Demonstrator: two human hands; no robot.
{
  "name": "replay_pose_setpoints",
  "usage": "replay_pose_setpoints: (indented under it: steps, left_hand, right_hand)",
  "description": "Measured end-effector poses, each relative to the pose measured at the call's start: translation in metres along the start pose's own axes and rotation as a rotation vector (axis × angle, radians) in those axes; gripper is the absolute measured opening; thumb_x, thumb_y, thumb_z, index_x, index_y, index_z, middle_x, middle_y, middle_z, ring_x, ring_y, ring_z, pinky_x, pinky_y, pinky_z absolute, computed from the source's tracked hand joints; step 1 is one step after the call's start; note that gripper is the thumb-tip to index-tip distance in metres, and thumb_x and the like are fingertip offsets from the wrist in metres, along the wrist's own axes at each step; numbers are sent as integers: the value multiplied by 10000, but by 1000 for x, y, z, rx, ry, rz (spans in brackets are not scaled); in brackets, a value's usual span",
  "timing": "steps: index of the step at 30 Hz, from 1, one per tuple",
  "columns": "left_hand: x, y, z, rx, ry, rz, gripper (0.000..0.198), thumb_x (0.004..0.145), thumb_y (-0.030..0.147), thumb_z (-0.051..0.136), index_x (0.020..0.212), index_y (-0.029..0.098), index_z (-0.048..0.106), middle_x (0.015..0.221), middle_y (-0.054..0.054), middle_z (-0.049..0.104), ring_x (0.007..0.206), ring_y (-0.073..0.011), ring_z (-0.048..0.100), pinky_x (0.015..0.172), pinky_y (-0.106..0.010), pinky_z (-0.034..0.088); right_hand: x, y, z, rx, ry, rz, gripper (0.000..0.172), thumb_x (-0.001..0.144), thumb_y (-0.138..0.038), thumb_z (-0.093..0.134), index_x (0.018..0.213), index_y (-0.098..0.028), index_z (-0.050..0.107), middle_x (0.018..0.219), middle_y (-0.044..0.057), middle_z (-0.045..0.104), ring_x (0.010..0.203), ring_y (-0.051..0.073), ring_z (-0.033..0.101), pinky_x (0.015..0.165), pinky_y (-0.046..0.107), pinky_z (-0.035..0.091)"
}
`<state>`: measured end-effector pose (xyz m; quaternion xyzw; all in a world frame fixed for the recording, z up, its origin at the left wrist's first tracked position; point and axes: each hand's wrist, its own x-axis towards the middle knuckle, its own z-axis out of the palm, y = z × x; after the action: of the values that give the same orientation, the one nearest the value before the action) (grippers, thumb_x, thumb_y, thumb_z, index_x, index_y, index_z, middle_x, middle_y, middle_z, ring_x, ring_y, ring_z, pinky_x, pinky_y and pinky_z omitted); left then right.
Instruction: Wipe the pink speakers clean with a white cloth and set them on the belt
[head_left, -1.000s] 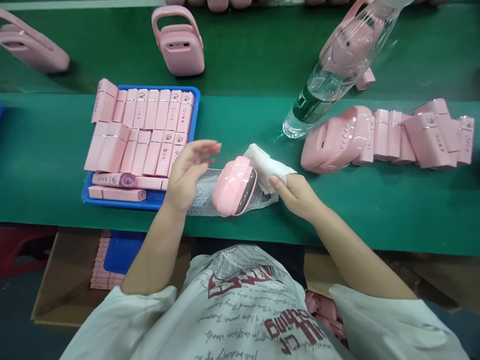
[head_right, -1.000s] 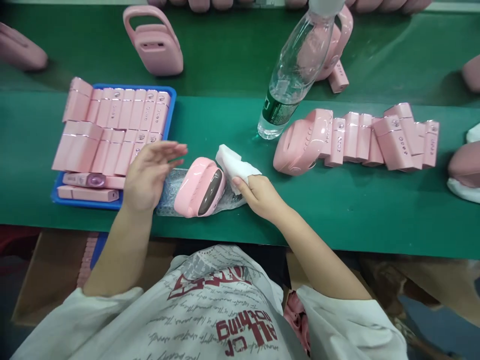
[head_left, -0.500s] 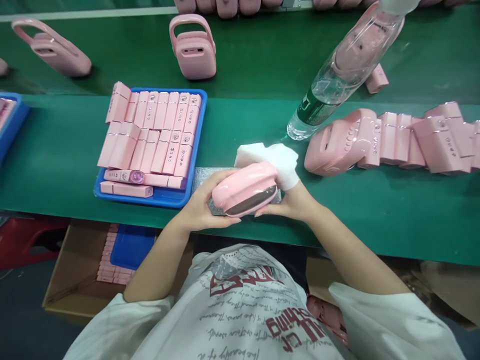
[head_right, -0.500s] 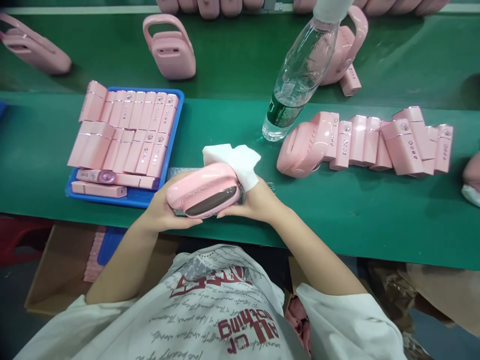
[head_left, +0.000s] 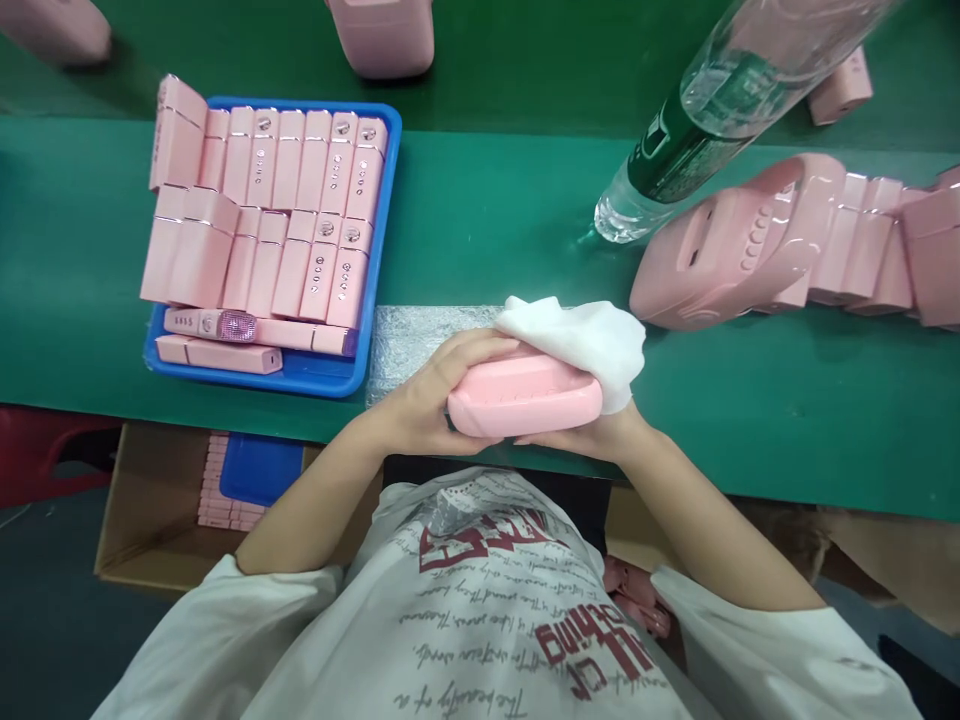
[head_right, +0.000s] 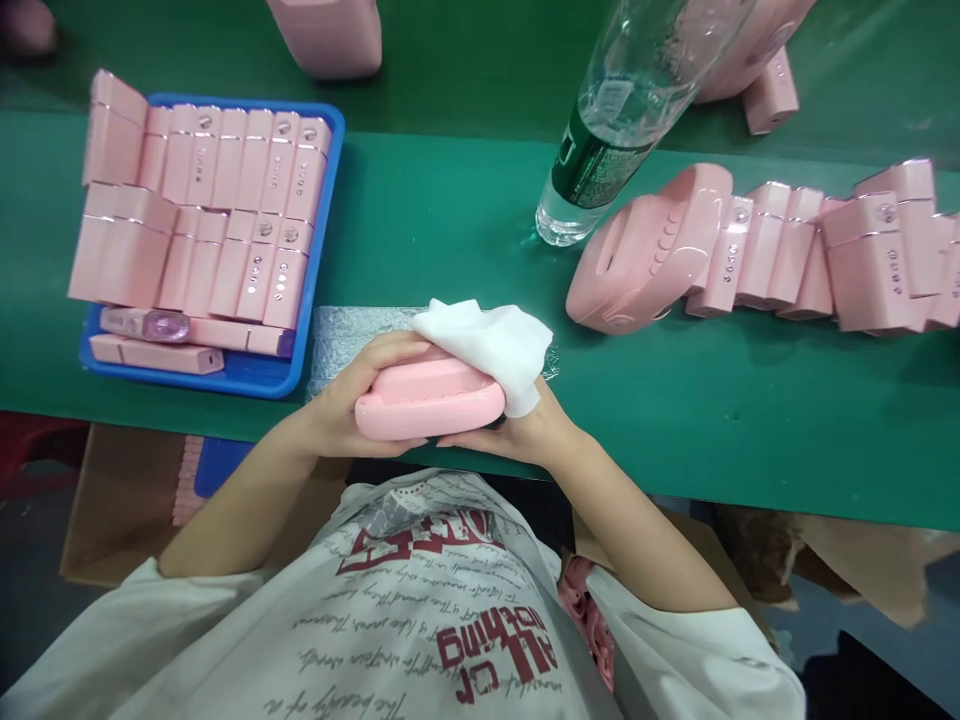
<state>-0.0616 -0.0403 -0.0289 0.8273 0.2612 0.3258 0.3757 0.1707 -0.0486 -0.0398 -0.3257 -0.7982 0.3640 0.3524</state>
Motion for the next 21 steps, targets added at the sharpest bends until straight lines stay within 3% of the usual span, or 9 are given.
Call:
replay_pose_setpoints:
  steps: [4,12,17,21]
  left_hand:
    - [0,-1,9,3,105,-3,849,641,344,815,1367,194,402,1325,-184,512,1245,-309,499,1026,-447,435]
    - [1,-4,9,132,134,47,848,651,403,800,1380,200,418,1287,-155,601,1219,-302,555,1005,-415,464]
    - [0,-5,9,121,118,-46,801,653,479,779,1345,219,470,1298,-124,602,1197,-308,573,993,-415,473]
    - [3,-6,7,123,108,-94,777,636,470,785,1312,223,490,1281,-113,610,1185,-305,577,1006,-431,461]
  right_hand:
    - [-1,-1,-2,14,17,-51,845,759,-376,747,1465,-260,298,1496,63,395,1380,313,367,1164,479,329]
    - [-2,0,2,-27,43,9,809,767,-420,732,1448,-266,324,1463,59,444,1333,309,438,1146,487,369]
    - [-9,2,7,-82,160,29,714,724,-450,766,1333,-219,475,1269,102,603,1145,300,600,1012,426,514]
    - [-11,0,8,-124,197,130,754,642,-511,808,1271,-202,531,1132,108,661,1084,334,624,955,466,544]
